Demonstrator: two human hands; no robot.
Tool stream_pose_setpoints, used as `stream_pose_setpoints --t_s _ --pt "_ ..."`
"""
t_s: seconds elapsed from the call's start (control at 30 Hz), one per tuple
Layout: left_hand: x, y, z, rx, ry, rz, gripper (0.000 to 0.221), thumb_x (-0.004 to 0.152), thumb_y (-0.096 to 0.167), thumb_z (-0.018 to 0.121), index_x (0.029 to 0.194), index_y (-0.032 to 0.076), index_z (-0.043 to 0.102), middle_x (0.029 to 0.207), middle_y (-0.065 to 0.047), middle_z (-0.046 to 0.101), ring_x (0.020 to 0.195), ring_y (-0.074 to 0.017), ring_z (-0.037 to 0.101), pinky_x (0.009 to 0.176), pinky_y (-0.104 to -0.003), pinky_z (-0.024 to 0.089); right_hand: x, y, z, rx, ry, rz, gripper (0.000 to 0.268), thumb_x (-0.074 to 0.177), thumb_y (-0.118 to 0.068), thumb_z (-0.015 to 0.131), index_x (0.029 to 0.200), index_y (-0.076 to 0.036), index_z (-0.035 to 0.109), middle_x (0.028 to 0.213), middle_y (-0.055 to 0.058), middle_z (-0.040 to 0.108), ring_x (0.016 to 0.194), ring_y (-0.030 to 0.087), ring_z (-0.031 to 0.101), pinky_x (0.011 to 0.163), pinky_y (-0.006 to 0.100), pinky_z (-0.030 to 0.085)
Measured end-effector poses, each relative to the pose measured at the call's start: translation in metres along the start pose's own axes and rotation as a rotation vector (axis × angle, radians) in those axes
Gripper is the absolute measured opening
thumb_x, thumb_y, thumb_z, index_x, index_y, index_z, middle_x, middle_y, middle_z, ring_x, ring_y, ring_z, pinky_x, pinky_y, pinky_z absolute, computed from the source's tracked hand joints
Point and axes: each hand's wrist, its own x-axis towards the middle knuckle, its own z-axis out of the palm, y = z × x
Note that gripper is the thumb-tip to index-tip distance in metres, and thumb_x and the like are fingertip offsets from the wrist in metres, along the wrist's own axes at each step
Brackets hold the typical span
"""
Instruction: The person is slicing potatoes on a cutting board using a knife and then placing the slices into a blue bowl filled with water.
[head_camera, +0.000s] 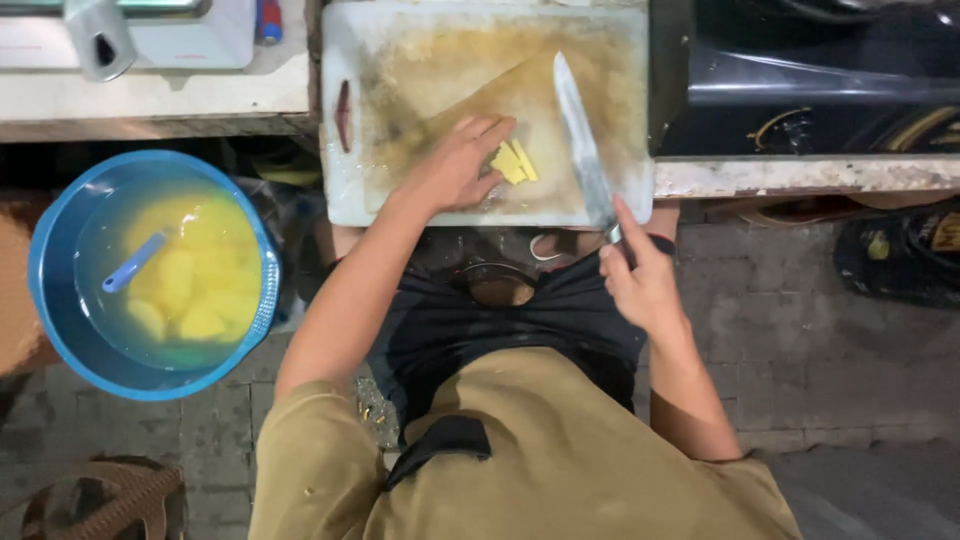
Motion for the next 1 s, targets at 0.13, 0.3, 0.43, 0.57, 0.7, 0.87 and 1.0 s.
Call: stream_pose_setpoints --t_s 0.13,0.3,0.43,0.57,0.7,0.87,1.0 --pt "-0.001 0.007 0.012 -0.062 0.023 0.019 0.065 0.079 -0.002 0.072 0.140 -0.002 0.049 0.131 -0.025 0.056 0.124 -0.0433 0.052 0.111 -0.045 0.038 -0.008 0.022 0.004 0.021 -0.012 0.051 0.054 0.093 0.000 0.054 0.145 -0.015 0.050 0.066 0.015 0.067 0.051 0.021 0.063 0.044 0.031 0.053" --pt "0.005 0.018 -0.013 0.103 -0.075 0.056 0.062 0.083 0.012 0.067 0.144 0.013 0.052 0.142 -0.012 0.051 0.127 -0.0411 0.048 0.113 -0.046 0.036 -0.009 0.021 0.003 -0.041 -0.038 0.012 0.056 0.091 -0.003 0.059 0.145 -0.016 0.051 0.069 0.012 0.070 0.056 0.023 0.066 0.050 0.037 0.054" --pt "0.008 0.001 0.009 0.054 -0.025 0.078 0.044 0.081 0.017 0.068 0.124 0.008 0.066 0.126 -0.012 0.061 0.112 -0.0387 0.058 0.101 -0.044 0.045 -0.009 -0.004 -0.004 -0.185 -0.083 -0.040 0.056 0.094 -0.010 0.058 0.149 -0.018 0.047 0.077 0.014 0.073 0.073 0.031 0.070 0.063 0.043 0.055" --pt "-0.009 0.007 0.057 -0.070 0.211 -0.251 0.043 0.074 0.020 0.073 0.117 0.013 0.065 0.117 -0.006 0.059 0.099 -0.0348 0.067 0.087 -0.041 0.056 -0.004 -0.034 0.007 -0.536 -0.125 -0.034 0.054 0.097 -0.022 0.053 0.150 -0.021 0.045 0.118 0.029 0.065 0.102 0.046 0.065 0.083 0.058 0.053" --pt "-0.024 0.040 0.066 -0.052 0.474 -0.385 0.046 0.076 0.018 0.076 0.119 0.008 0.064 0.116 -0.009 0.058 0.104 -0.0339 0.068 0.091 -0.038 0.057 -0.003 -0.043 0.023 -0.755 -0.135 -0.183 0.053 0.099 -0.023 0.049 0.153 -0.023 0.044 0.112 0.026 0.067 0.094 0.048 0.067 0.075 0.057 0.055" --pt "-0.031 0.030 0.054 -0.127 0.493 -0.317 0.044 0.077 0.022 0.082 0.116 0.008 0.067 0.112 -0.008 0.060 0.103 -0.0321 0.067 0.091 -0.037 0.056 0.004 -0.036 0.028 -0.686 -0.156 -0.145 0.054 0.097 -0.026 0.052 0.150 -0.025 0.044 0.116 0.024 0.067 0.100 0.046 0.065 0.078 0.057 0.054" --pt "-0.029 0.034 0.054 -0.032 0.507 -0.326 0.044 0.076 0.024 0.085 0.113 0.006 0.069 0.111 -0.008 0.062 0.101 -0.0294 0.068 0.090 -0.034 0.056 0.020 -0.031 0.032 -0.601 -0.139 -0.102 0.055 0.097 -0.026 0.052 0.151 -0.024 0.042 0.113 0.027 0.066 0.101 0.046 0.065 0.083 0.056 0.054"
